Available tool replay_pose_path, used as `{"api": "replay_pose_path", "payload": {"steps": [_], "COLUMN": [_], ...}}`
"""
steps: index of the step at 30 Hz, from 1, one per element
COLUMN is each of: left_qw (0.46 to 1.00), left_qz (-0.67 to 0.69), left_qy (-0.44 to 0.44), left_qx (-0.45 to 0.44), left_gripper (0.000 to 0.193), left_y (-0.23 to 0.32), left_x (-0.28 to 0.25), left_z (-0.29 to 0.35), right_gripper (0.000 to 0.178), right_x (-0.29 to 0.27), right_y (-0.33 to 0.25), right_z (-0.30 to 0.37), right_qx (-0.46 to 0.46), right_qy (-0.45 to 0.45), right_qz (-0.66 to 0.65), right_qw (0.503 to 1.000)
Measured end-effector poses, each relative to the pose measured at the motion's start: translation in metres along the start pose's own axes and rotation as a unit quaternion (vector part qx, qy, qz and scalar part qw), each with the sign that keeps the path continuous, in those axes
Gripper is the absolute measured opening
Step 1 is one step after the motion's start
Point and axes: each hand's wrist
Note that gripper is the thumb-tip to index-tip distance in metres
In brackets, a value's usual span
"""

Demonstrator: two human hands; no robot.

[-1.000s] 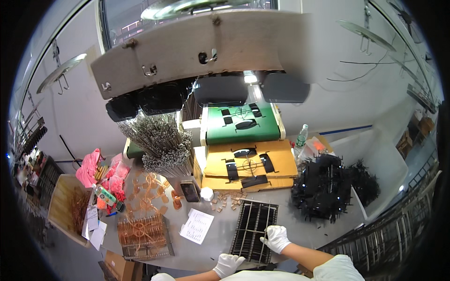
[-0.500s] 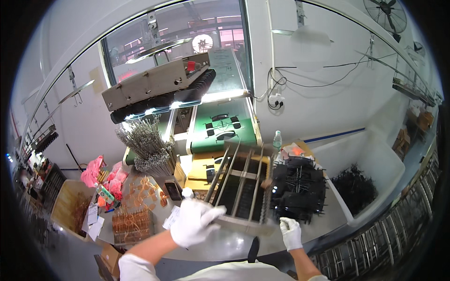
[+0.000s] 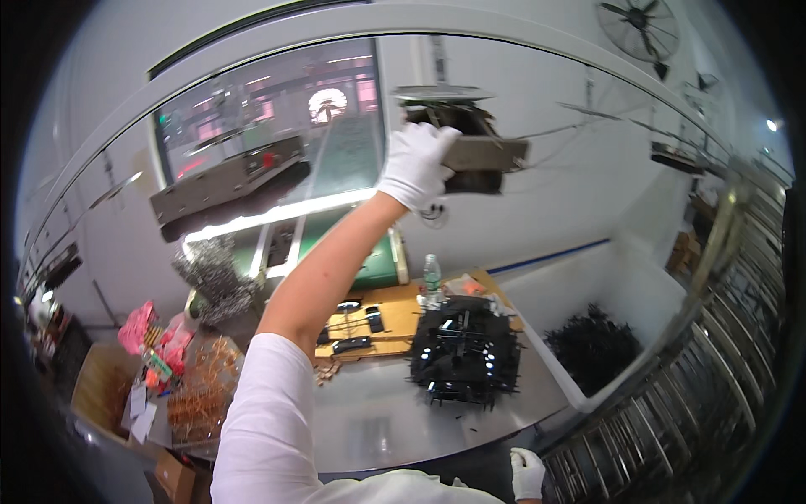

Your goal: The person assembles small decorative items by inserting black plastic pieces into metal wire racks. They repeatedly pick up the black pieces, align them, and press them into the slots of the racks, then place the completed racks aside.

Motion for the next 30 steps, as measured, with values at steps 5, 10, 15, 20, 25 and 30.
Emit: {"api": "replay_pose_path", "payload": {"steps": [5, 10, 15, 20, 25, 30], "left_qw": [0.997, 0.994, 0.994, 0.995, 0.986, 0.974], "left_qz": [-0.062, -0.085, -0.072, -0.086, 0.034, 0.205], "left_qy": [-0.019, -0.044, -0.072, 0.028, 0.163, -0.100], "left_qx": [-0.039, -0.052, -0.050, -0.041, 0.029, 0.007], "left_gripper": [0.065, 0.067, 0.077, 0.078, 0.056, 0.047], "left_y": [-0.023, 0.006, 0.027, 0.036, 0.056, 0.088], "left_x": [0.081, 0.090, 0.065, 0.036, -0.027, -0.066], "left_z": [-0.026, -0.018, -0.032, -0.023, 0.032, 0.153], "right_gripper": [0.016, 0.017, 0.028, 0.054, 0.081, 0.050], "right_x": [-0.036, -0.108, -0.198, -0.258, -0.294, -0.309], "right_y": [0.027, -0.026, -0.079, -0.081, -0.004, 0.001], "right_z": [0.027, 0.019, -0.021, -0.089, -0.122, -0.137], "right_qx": [0.023, 0.031, -0.026, 0.040, 0.216, 0.271], "right_qy": [0.052, 0.169, 0.353, 0.350, 0.243, 0.163], "right_qz": [0.026, 0.052, -0.231, 0.129, 0.540, 0.479], "right_qw": [0.998, 0.984, 0.906, 0.927, 0.776, 0.819]}}
Point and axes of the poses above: each hand's wrist, its own z-axis away from the middle knuckle, its own x-axis out of the palm, y = z × x, and after that the axes turned 10 degrees about -z, right-handed
